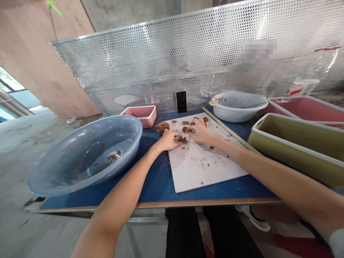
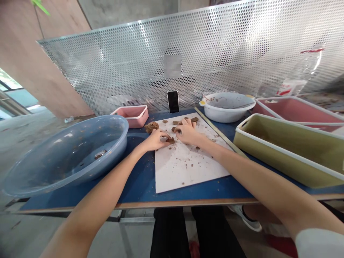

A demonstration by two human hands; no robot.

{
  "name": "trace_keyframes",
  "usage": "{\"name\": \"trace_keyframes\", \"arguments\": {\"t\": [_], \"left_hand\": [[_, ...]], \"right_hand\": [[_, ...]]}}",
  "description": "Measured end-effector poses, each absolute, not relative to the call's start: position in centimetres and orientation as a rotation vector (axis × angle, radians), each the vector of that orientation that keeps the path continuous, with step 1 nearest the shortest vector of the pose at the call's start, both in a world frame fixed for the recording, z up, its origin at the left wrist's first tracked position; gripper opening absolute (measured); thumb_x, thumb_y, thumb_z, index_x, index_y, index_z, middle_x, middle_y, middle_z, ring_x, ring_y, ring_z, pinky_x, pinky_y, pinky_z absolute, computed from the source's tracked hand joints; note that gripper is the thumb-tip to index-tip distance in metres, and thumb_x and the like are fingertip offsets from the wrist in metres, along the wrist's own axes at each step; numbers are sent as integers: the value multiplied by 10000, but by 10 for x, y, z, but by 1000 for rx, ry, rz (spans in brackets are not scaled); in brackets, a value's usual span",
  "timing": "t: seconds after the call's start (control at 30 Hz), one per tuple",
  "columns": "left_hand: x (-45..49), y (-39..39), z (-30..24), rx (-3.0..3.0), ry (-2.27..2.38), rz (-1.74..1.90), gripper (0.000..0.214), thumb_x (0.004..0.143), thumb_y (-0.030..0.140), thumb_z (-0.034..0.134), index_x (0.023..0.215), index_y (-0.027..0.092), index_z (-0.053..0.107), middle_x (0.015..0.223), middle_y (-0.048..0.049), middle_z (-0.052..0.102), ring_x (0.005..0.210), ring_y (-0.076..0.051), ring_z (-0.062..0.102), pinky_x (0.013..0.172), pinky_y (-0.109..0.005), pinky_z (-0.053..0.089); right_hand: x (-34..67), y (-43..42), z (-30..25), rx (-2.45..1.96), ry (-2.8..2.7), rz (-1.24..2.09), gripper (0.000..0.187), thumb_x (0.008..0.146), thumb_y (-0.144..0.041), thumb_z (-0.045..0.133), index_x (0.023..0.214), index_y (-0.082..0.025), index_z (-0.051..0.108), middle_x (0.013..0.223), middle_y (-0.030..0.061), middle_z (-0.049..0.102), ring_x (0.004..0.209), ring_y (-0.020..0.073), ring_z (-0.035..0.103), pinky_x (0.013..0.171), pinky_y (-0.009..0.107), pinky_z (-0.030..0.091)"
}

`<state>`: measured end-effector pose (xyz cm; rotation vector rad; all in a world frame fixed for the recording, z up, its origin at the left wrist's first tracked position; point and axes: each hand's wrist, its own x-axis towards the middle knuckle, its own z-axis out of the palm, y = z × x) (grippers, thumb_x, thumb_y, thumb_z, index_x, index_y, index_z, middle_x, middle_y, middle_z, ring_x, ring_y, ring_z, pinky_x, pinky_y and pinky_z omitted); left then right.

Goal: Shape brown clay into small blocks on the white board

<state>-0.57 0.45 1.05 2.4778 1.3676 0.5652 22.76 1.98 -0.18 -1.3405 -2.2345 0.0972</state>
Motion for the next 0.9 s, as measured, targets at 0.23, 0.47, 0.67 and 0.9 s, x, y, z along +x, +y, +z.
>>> {"name": "trace_keyframes", "arguments": {"t": [0.23, 0.47, 0.67, 0.9], "left_hand": [[-10, 1, 23, 2537, 1167, 453, 282, 803, 372, 921, 1062, 266, 887, 1056, -75, 724, 1010, -279, 671, 1081, -468, 490], [-13, 3, 23, 2516, 1102, 433, 267, 807, 364, 931, 1056, 277, 895, 1044, -72, 737, 1017, -282, 658, 1076, -473, 489], [-15, 7, 20, 2511, 1161, 431, 325, 808, 371, 932, 1113, 269, 884, 1080, -77, 708, 1047, -287, 643, 1061, -457, 495], [-13, 8, 19, 2506, 1166, 426, 321, 798, 373, 947, 1101, 284, 886, 1050, -64, 684, 1054, -282, 625, 1062, -465, 488]], "right_hand": [[233, 11, 5, -1309, -2233, 92, 213, 967, -272, 642, 999, -276, 853, 1271, 134, 640, 1269, 404, 517, 1011, 590, 408], [243, -3, -1, -1064, -2391, 146, 201, 1017, -384, 656, 1075, -317, 836, 1316, 106, 644, 1273, 369, 518, 1061, 584, 398], [252, 0, -9, -877, -2477, 159, 217, 1056, -442, 661, 1146, -325, 820, 1312, 107, 637, 1273, 347, 509, 1076, 553, 387], [249, 2, -3, -856, -2507, 112, 173, 1053, -391, 699, 1122, -307, 833, 1301, 107, 667, 1249, 338, 523, 991, 508, 368]]}}
